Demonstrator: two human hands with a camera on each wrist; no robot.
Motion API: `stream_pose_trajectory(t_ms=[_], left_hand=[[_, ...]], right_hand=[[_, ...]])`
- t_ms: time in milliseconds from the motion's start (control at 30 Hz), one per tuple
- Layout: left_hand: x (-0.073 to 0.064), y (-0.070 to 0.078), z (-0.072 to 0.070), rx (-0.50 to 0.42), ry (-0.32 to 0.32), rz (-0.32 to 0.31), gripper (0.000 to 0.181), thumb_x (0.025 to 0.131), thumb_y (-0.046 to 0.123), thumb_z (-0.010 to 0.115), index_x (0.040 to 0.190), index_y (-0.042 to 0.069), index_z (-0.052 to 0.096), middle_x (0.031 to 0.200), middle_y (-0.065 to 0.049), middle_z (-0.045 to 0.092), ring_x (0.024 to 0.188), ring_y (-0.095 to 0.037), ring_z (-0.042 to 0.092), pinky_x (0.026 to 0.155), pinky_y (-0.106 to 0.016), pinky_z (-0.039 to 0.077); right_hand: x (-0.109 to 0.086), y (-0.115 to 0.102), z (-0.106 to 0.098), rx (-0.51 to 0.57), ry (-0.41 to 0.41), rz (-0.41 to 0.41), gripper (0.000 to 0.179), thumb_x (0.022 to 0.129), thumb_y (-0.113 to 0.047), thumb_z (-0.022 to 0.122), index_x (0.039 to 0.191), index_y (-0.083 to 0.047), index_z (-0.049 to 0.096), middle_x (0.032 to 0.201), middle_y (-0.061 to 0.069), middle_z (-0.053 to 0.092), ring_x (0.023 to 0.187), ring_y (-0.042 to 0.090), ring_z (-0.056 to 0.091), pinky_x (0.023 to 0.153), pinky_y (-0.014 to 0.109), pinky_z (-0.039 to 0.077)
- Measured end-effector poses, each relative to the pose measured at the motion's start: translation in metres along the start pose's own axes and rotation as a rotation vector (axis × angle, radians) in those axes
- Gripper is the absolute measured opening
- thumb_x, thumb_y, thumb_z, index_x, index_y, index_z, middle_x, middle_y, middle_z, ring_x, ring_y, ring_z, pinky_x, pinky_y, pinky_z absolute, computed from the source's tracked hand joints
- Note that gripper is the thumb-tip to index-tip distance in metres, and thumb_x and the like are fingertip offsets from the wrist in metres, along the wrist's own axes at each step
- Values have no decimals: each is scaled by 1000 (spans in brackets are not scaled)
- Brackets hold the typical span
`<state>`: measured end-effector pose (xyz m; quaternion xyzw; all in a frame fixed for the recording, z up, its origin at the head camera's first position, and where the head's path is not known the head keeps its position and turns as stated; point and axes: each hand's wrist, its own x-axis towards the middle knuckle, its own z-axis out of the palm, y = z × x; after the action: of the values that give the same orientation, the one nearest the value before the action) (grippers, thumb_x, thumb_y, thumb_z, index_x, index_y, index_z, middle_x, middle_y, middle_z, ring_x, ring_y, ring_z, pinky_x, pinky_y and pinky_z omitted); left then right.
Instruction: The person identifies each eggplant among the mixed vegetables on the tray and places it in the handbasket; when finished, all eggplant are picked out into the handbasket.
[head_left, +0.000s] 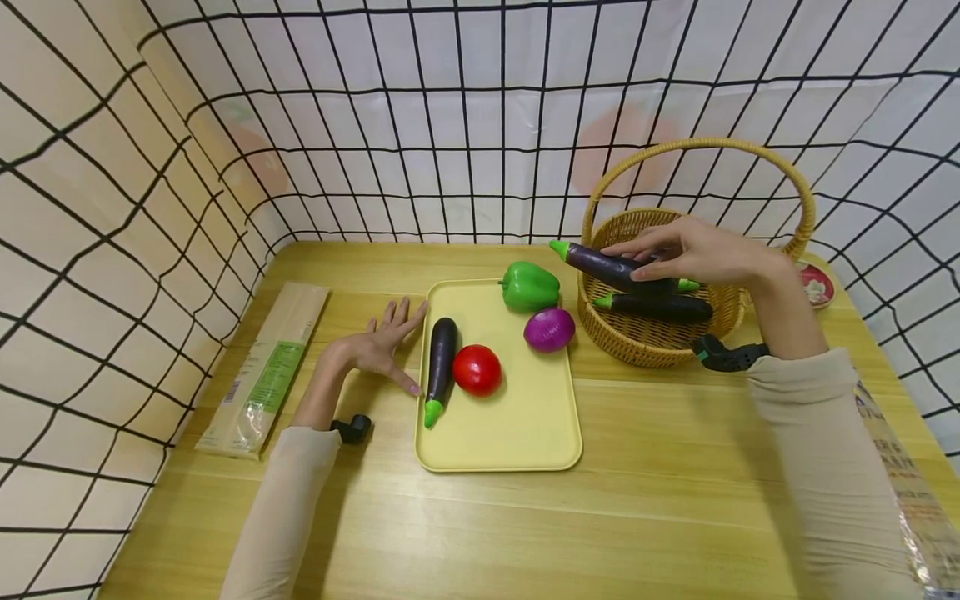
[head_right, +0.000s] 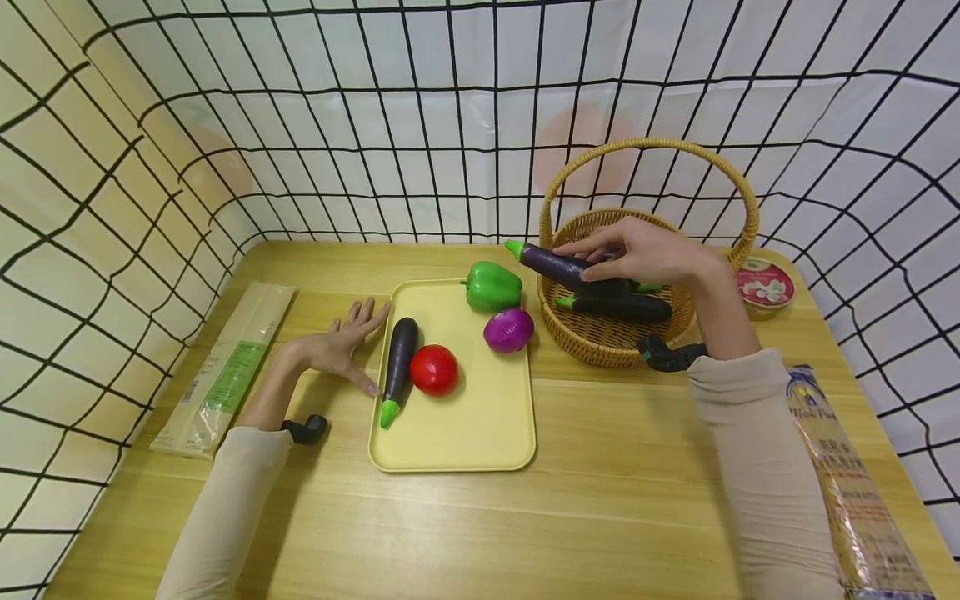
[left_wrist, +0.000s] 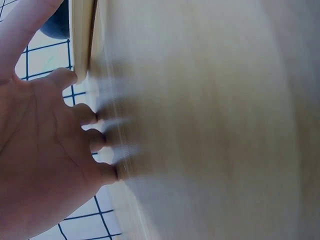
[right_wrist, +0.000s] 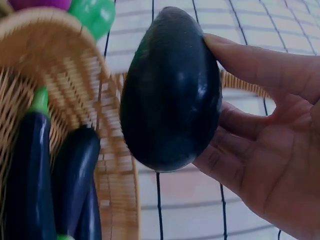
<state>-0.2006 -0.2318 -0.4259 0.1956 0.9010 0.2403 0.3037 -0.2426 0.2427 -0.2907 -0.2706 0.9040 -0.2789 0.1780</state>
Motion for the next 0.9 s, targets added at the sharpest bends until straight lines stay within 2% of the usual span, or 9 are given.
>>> stream_pose_trajectory(t_ms=[167, 233, 367, 467, 600, 700, 800, 900], left_hand=[[-1, -1, 0, 5, 3, -8, 146, 72, 42, 95, 165, 17, -16, 166, -23, -34, 153, -43, -34, 123, -69, -16], [-1, -2, 1, 4, 5, -9, 146, 72, 43, 94, 165, 17, -16, 166, -23, -34, 153, -43, -34, 123, -69, -16], [0, -3, 1, -2, 4, -5, 146, 73, 42, 94, 165, 18, -16, 166, -23, -34, 153, -42, -35, 123, -69, -16], [0, -3, 1, -9, 2, 3, 146, 73, 42, 94, 165, 18, -16, 166, -23, -35, 153, -42, -35, 123, -69, -17], [1, -4, 1, -16, 3, 11, 146, 73, 41, 94, 165, 18, -17, 165, -22, -36, 153, -42, -36, 123, -69, -17], [1, -5, 2, -15, 5, 12, 146, 73, 41, 94, 165, 18, -18, 165, -22, -36, 152, -42, -37, 122, -69, -17], [1, -4, 2, -15, 6, 8, 146, 73, 41, 94, 165, 18, -17, 165, -22, -36, 153, -42, -36, 123, -69, -17], [0, -3, 1, -17, 6, 6, 146, 73, 41, 95, 165, 18, -17, 166, -22, -35, 153, -42, -36, 123, -69, -17]], right_hand=[[-2, 24, -7, -4, -40, 59, 43, 102, -24, 67, 145, -21, 63, 139, 19, 62, 124, 35, 60, 86, 26, 51], [-1, 34, -9, -13, -51, 64, 42, 102, -22, 67, 144, -19, 63, 141, 20, 61, 126, 36, 59, 88, 23, 51], [1, 51, -13, -24, -75, 51, 41, 102, -16, 66, 143, -16, 64, 143, 18, 62, 128, 36, 59, 82, 20, 50], [2, 59, -15, -28, -101, 60, 41, 102, -14, 66, 143, -14, 64, 146, 18, 60, 130, 37, 58, 81, 22, 51], [3, 65, -16, -50, -119, 64, 41, 102, -16, 66, 143, -14, 64, 149, 22, 57, 132, 42, 57, 92, 31, 55], [5, 69, -17, -71, -119, 70, 41, 103, -19, 66, 144, -17, 64, 150, 23, 57, 129, 40, 58, 88, 35, 54], [7, 74, -17, -89, -120, 81, 41, 103, -20, 65, 144, -18, 63, 149, 23, 57, 128, 37, 58, 84, 33, 50], [11, 79, -16, -92, -127, 76, 41, 103, -19, 65, 144, -15, 63, 148, 24, 57, 131, 42, 57, 85, 35, 50]])
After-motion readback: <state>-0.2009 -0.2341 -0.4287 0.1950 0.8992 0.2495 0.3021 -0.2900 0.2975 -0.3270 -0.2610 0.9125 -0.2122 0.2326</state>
